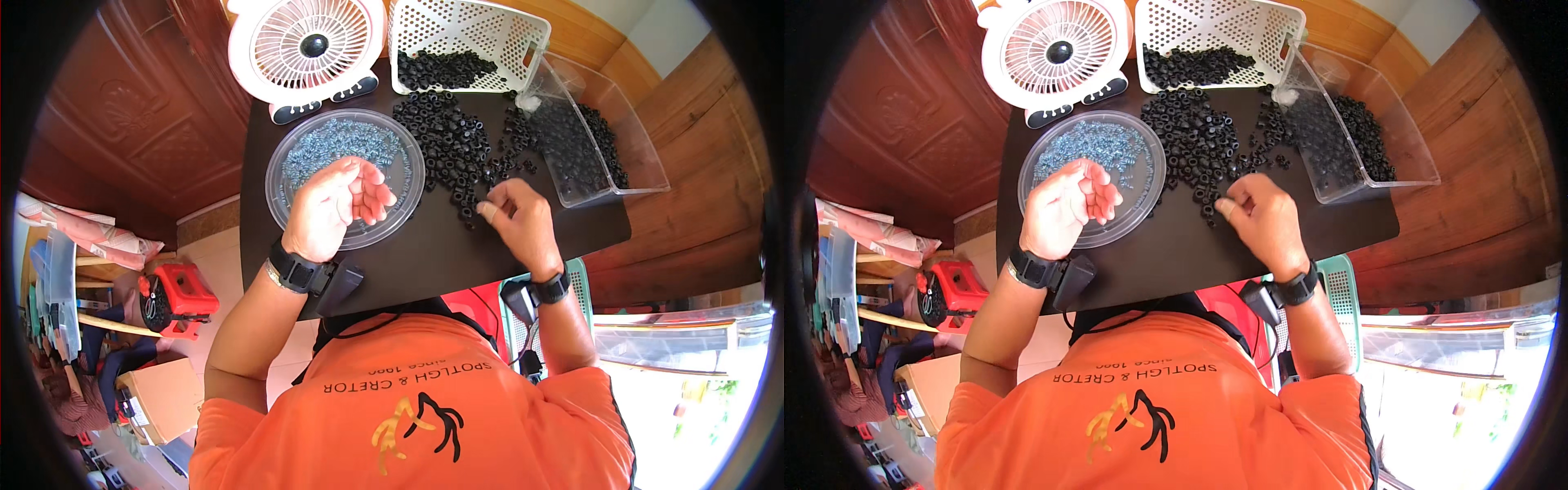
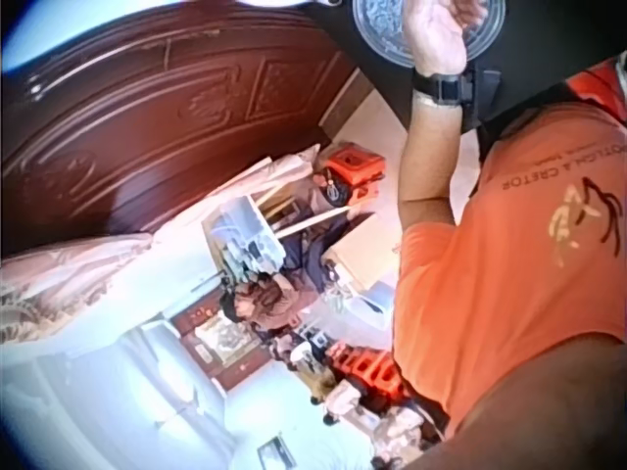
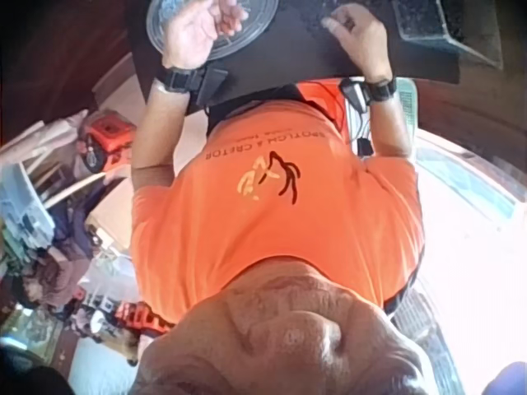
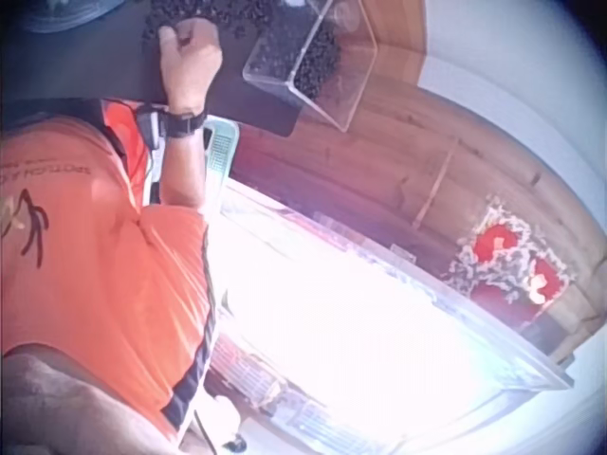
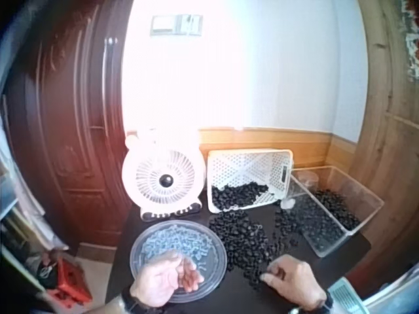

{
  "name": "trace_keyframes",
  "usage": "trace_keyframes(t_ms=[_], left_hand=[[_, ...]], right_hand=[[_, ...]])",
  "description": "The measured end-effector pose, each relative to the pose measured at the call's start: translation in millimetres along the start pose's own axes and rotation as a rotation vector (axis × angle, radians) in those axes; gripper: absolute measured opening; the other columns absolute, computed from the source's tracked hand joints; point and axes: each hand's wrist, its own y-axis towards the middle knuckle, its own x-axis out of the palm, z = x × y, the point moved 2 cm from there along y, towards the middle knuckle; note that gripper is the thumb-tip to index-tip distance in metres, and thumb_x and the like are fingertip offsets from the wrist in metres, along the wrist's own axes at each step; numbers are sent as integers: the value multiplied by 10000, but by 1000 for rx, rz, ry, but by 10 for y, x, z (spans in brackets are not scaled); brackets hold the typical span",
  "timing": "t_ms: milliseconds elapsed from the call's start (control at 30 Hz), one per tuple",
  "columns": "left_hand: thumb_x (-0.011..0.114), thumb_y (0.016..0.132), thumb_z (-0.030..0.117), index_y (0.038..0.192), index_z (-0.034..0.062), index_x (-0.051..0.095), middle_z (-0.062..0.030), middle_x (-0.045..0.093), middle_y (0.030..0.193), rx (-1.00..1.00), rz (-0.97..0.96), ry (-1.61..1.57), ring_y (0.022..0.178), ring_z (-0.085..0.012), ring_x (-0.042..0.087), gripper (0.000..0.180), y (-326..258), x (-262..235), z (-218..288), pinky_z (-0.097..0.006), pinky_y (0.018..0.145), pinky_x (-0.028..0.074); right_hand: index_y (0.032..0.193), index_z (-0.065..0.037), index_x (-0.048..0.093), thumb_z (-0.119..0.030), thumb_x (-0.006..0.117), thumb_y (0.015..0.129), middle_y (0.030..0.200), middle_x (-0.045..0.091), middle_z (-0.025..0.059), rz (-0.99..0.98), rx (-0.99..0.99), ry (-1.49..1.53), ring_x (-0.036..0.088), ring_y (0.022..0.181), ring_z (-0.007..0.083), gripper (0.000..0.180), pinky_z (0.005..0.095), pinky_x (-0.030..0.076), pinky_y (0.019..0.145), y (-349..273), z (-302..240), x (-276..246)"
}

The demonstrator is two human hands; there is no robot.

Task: Assembling small plastic parts by inserting a blue circular insert into a black housing unit.

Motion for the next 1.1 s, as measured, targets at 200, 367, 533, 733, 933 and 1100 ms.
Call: trace_keyframes(t_ms=[200,367,533,733,933,1100], left_hand=[[446,928,369,977,45,566,-135,664,869,-17,-50,-19,714,-169,606,348,-43,36,-173,-266,651,464],[455,933,376,951,49,570,-134,663,850,-77,-88,16,691,-163,597,347,-57,103,-206,-261,648,463],[454,938,360,953,48,570,-127,662,840,-84,-86,25,685,-154,593,333,-73,118,-205,-258,634,460],[474,940,299,968,51,569,-95,648,871,-110,-23,145,685,-117,580,267,-86,145,-213,-223,607,449],[491,933,160,1004,57,532,-32,576,880,-58,21,277,698,-89,556,132,-58,141,-205,-212,593,447],[504,935,144,1010,53,531,-16,566,871,9,77,289,699,-92,558,121,-54,112,-143,-214,596,448]], right_hand=[[880,-48,619,-180,737,733,788,609,98,-5,-124,-172,608,714,290,230,381,495,642,-92,-97,307],[904,-28,615,-129,698,758,793,591,121,34,-223,-252,593,757,321,196,403,495,680,47,-28,362],[909,-16,614,-93,673,761,824,590,135,53,-306,-288,585,767,334,177,417,496,697,54,-56,372],[965,-14,604,-30,687,721,859,604,117,6,-171,47,614,748,281,258,368,518,693,54,-561,291],[1047,-43,563,27,669,688,872,606,129,-142,-508,65,613,779,305,381,376,512,683,206,-995,415],[1048,-46,559,53,640,674,863,602,126,-176,-578,94,604,785,319,395,385,505,686,305,-1148,458]])
